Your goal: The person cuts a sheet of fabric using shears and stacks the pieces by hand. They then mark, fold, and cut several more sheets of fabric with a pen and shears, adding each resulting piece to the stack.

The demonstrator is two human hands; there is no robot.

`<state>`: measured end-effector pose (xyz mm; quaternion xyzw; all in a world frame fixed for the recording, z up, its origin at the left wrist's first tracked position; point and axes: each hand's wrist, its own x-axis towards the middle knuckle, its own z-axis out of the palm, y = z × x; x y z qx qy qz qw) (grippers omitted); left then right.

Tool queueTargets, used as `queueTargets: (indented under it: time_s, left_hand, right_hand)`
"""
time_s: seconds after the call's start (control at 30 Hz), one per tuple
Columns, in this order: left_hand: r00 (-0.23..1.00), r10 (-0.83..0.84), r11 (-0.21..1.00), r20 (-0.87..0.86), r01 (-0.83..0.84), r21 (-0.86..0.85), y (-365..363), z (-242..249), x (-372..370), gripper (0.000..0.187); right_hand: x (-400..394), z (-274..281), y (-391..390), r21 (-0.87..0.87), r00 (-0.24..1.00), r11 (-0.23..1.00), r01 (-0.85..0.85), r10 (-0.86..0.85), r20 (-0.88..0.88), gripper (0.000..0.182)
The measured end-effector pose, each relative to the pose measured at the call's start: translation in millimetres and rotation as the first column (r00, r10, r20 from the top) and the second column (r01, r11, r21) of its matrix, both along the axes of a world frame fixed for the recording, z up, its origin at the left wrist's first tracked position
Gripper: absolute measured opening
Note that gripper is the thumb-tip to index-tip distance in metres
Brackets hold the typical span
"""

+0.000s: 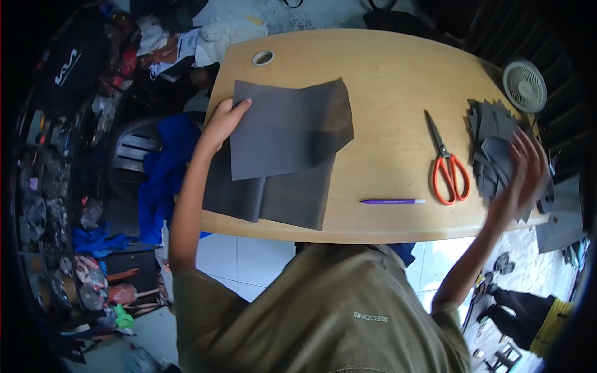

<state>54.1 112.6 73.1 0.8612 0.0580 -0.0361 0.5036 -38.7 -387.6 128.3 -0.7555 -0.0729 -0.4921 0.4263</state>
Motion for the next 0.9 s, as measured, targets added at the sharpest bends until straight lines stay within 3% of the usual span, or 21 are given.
queueTargets:
  time_s: [0.03,0.07,0.1,0.13,0.17,0.2,0.23,0.3,0.37,0.4,0.47,0.53,0.6,0.67,0.77,0.9]
  left_hand:
    - [1.000,0.004,1.000,0.008,-0.004,0.000,11,-8,-2,0.040]
    - [1.000,0.011,1.000,0.020,-0.011,-0.006,18,-15,-5,0.040]
    - [0.998,0.005,0.999,0.063,-0.003,-0.036,19,-18,-11,0.037]
    - [1.000,0.013,0.998,-0.005,-0.013,0.054,16,-12,-16,0.037]
    - [0.997,0.032,0.990,-0.070,-0.022,0.143,11,-2,-21,0.036]
    - [0.989,0.060,0.973,-0.133,-0.028,0.230,11,4,-23,0.036]
    - [0.990,-0.043,0.981,0.137,0.016,0.194,25,-27,-16,0.038]
    - [0.966,-0.045,0.959,0.254,-0.030,0.280,30,-48,-10,0.039]
    - [0.963,-0.009,0.887,0.268,-0.116,0.448,13,-30,-22,0.040]
    - [0.965,0.013,0.930,0.263,-0.108,0.351,15,-30,-31,0.044]
    - [0.833,0.004,0.834,0.554,-0.309,0.458,8,-18,-60,0.047]
    - [0.776,-0.169,0.757,0.608,-0.292,0.584,-1,8,-90,0.045]
    - [0.743,-0.537,0.732,0.398,0.176,0.659,-3,12,-112,0.053]
    - [0.640,-0.755,0.507,0.147,0.426,0.750,-26,6,-140,0.061]
    - [0.628,-0.777,0.457,0.042,0.516,0.724,-39,-27,-149,0.064]
    - [0.673,-0.732,0.498,0.106,0.423,0.756,-42,-46,-129,0.066]
  right_hand:
    - [10,-3,32,-0.053,0.976,0.976,-0.210,0.206,-0.074,0.033]
    - [17,0,63,-0.330,0.960,0.918,-0.219,0.142,-0.240,0.031]
    - [24,5,107,-0.294,0.866,0.827,-0.479,0.392,-0.310,0.027]
    - [45,9,139,-0.339,0.723,0.641,-0.688,0.575,-0.383,0.025]
    - [69,-5,168,-0.433,0.674,0.517,-0.739,0.584,-0.452,0.027]
    - [88,-15,201,-0.406,0.629,0.481,-0.777,0.575,-0.523,0.029]
    - [103,-27,233,-0.374,0.579,0.445,-0.814,0.561,-0.591,0.031]
    - [123,-62,279,-0.552,0.678,0.406,-0.728,0.309,-0.667,0.044]
    - [128,-105,293,-0.592,0.716,0.435,-0.679,0.214,-0.664,0.053]
    - [127,-117,297,-0.611,0.732,0.449,-0.652,0.164,-0.661,0.057]
    - [128,-123,281,-0.600,0.726,0.453,-0.659,0.175,-0.665,0.060]
    - [128,-125,268,-0.618,0.752,0.486,-0.618,0.136,-0.645,0.060]
    - [137,-127,257,-0.629,0.758,0.510,-0.586,0.070,-0.649,0.061]
    - [149,-121,245,-0.652,0.766,0.514,-0.557,0.014,-0.643,0.061]
    - [171,-122,234,-0.631,0.753,0.569,-0.527,-0.032,-0.657,0.062]
    - [200,-126,223,-0.632,0.753,0.612,-0.475,-0.088,-0.652,0.063]
